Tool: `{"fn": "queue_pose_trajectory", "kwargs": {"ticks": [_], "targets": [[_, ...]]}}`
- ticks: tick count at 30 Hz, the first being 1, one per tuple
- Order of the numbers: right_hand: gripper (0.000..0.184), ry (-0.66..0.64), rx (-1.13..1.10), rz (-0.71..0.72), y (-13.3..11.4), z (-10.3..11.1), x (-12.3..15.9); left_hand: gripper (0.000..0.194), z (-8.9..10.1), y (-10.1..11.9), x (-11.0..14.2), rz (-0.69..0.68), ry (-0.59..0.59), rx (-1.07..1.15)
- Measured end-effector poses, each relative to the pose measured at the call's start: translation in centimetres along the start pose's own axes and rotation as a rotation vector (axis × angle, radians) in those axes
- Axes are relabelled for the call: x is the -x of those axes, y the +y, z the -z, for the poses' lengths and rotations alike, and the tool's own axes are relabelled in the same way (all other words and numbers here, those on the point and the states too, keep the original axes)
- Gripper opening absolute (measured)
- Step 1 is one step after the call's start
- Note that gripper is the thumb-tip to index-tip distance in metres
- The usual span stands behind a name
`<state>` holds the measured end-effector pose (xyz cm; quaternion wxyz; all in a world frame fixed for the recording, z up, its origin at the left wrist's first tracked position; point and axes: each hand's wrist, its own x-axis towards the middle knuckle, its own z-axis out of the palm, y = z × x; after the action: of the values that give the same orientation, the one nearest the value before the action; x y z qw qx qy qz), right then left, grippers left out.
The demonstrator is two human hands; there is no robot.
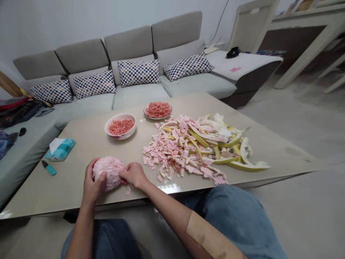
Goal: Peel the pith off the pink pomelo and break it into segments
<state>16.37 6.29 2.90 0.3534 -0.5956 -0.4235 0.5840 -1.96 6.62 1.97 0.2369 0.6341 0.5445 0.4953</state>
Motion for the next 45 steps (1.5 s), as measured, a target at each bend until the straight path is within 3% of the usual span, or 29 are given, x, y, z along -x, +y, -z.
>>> {"fn": "queue_pose_trajectory", "kwargs": {"ticks": [6,9,15,22,25,28,32,35,37,38,40,41,45], "targets": [[0.003,0.085,0.103,0.116,0.6,0.4,0.3,0.062,0.2,-0.9,0.2,0.043,0.010,0.071],[0.014,0.099,0.150,0.142,0.6,0.5,0.5,0.062,0.2,-0.8,0.4,0.029,0.019,0.063],[0.008,0.188,0.241,0.205,0.3,-0.1,0.2,0.057,-0.1,0.0,0.4,-0.013,0.056,-0.009],[0.014,0.156,0.120,0.208,1.1,-0.3,-0.2,0.059,0.0,-0.5,0.3,0.028,0.060,0.053],[0.018,0.142,0.066,0.235,1.5,1.6,0.3,0.059,0.1,-0.8,0.2,0.036,0.032,0.075],[0.020,0.209,0.074,0.297,1.3,5.3,1.0,0.060,0.3,-1.0,0.0,0.041,0.005,0.089],[0.025,0.469,0.158,0.426,0.3,10.0,2.4,0.059,0.5,-1.0,-0.1,0.036,-0.021,0.108],[0.021,0.674,0.322,0.640,-0.1,10.5,3.6,0.059,0.6,-0.9,-0.1,0.036,-0.028,0.118],[0.018,0.609,0.317,0.646,0.3,9.0,4.1,0.060,0.7,-0.8,-0.1,0.039,-0.027,0.120],[0.017,0.489,0.249,0.568,0.6,7.8,4.2,0.060,0.7,-0.8,-0.1,0.041,-0.025,0.119],[0.013,0.186,0.008,0.219,1.3,5.0,4.0,0.060,0.7,-0.6,-0.1,0.042,-0.018,0.121],[0.013,0.095,-0.037,0.134,1.6,3.7,3.7,0.060,0.6,-0.6,-0.1,0.042,-0.015,0.122],[0.020,-0.077,-0.161,-0.053,2.1,0.3,2.2,0.060,0.6,-0.6,-0.1,0.047,-0.023,0.123]]}}
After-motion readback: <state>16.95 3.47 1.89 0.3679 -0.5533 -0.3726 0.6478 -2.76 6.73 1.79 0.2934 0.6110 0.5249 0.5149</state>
